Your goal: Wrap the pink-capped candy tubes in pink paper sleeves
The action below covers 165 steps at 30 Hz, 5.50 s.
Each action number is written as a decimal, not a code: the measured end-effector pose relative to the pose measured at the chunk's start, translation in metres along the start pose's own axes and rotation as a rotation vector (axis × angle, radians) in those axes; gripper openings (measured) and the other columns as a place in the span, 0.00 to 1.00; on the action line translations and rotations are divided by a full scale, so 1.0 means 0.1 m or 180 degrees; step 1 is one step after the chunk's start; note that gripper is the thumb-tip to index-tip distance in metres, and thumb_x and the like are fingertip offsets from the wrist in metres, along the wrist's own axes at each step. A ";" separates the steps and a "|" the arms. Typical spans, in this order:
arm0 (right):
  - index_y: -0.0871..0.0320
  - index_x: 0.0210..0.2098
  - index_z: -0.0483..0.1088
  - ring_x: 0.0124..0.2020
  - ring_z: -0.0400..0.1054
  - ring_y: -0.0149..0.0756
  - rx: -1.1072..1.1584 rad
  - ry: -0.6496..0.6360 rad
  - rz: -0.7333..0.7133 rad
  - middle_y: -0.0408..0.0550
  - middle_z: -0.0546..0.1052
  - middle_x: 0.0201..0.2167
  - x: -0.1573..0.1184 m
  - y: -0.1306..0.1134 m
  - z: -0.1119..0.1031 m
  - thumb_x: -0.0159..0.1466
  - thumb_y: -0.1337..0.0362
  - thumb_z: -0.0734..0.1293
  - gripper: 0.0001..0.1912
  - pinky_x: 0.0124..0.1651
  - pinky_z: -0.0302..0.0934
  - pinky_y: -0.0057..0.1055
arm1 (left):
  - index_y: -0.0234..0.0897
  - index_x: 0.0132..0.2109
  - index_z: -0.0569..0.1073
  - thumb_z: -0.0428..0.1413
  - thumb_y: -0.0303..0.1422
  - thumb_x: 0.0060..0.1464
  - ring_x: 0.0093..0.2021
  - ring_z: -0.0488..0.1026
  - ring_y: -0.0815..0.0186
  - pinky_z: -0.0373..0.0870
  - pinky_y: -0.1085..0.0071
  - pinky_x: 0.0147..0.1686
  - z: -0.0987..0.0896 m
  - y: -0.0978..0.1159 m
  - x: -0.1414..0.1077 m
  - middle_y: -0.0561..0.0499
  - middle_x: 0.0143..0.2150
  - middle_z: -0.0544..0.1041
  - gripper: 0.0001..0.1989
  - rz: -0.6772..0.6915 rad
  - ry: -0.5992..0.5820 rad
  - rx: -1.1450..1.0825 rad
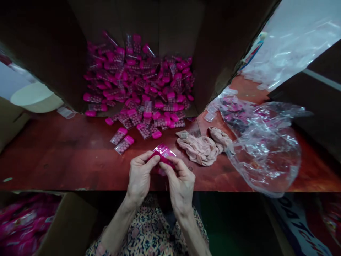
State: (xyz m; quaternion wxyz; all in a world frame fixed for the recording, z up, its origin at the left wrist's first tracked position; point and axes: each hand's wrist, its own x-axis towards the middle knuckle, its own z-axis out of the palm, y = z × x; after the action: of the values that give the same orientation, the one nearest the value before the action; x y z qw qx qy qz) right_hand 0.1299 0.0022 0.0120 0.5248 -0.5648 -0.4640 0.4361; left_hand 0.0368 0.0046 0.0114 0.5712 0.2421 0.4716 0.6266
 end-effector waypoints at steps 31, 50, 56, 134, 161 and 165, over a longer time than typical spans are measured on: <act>0.56 0.54 0.68 0.46 0.64 0.48 -0.3176 -0.2033 -0.2631 0.58 0.70 0.47 1.27 0.12 0.27 0.61 0.75 0.56 0.24 0.44 0.61 0.42 | 0.32 0.23 0.71 0.70 0.33 0.29 0.19 0.67 0.76 0.63 0.79 0.20 -0.55 0.30 0.19 0.58 0.18 0.72 0.16 -0.0473 0.1147 -0.1143; 0.65 0.57 0.62 0.52 0.55 0.51 -0.4030 -0.2550 -0.3612 0.59 0.68 0.54 1.36 0.19 0.62 0.64 0.75 0.54 0.22 0.52 0.52 0.47 | 0.32 0.29 0.75 0.66 0.26 0.38 0.18 0.69 0.76 0.62 0.82 0.16 -0.54 0.40 0.22 0.57 0.20 0.74 0.09 -0.0524 0.1664 -0.1813; 0.58 0.62 0.55 0.49 0.59 0.50 -0.3926 -0.2734 -0.3621 0.58 0.68 0.53 1.29 0.09 0.68 0.63 0.75 0.56 0.27 0.49 0.56 0.46 | 0.30 0.30 0.74 0.63 0.24 0.45 0.18 0.69 0.75 0.62 0.83 0.14 -0.63 0.41 0.23 0.55 0.20 0.74 0.04 -0.0535 0.1773 -0.1732; 0.56 0.58 0.55 0.15 0.59 0.26 0.0350 -0.1193 0.0897 0.35 0.69 0.20 0.02 0.05 0.24 0.52 0.59 0.73 0.38 0.16 0.55 0.23 | 0.36 0.44 0.71 0.65 0.27 0.40 0.29 0.73 0.70 0.68 0.73 0.32 -0.28 0.14 0.14 0.53 0.31 0.76 0.21 -0.0123 0.0777 -0.0256; 0.50 0.56 0.59 0.29 0.71 0.31 0.0264 -0.1133 0.0358 0.42 0.76 0.33 -0.05 0.04 0.08 0.54 0.66 0.72 0.32 0.31 0.67 0.26 | 0.32 0.26 0.75 0.65 0.37 0.41 0.24 0.72 0.69 0.70 0.71 0.31 -0.20 0.11 0.08 0.52 0.21 0.76 0.12 -0.0546 0.0334 -0.0783; 0.55 0.37 0.70 0.20 0.67 0.26 0.0286 -0.1145 0.0648 0.39 0.73 0.21 -0.13 -0.03 0.06 0.60 0.64 0.67 0.06 0.20 0.61 0.21 | 0.32 0.25 0.74 0.65 0.38 0.41 0.23 0.71 0.70 0.69 0.72 0.30 -0.22 0.15 0.10 0.52 0.20 0.75 0.12 -0.0539 0.0427 -0.0711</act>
State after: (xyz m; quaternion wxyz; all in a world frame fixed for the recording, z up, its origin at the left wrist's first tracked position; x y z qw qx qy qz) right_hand 0.1210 -0.0091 0.0148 0.4114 -0.4979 -0.4709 0.6009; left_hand 0.0090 0.0089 0.0127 0.6126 0.0941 0.4548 0.6396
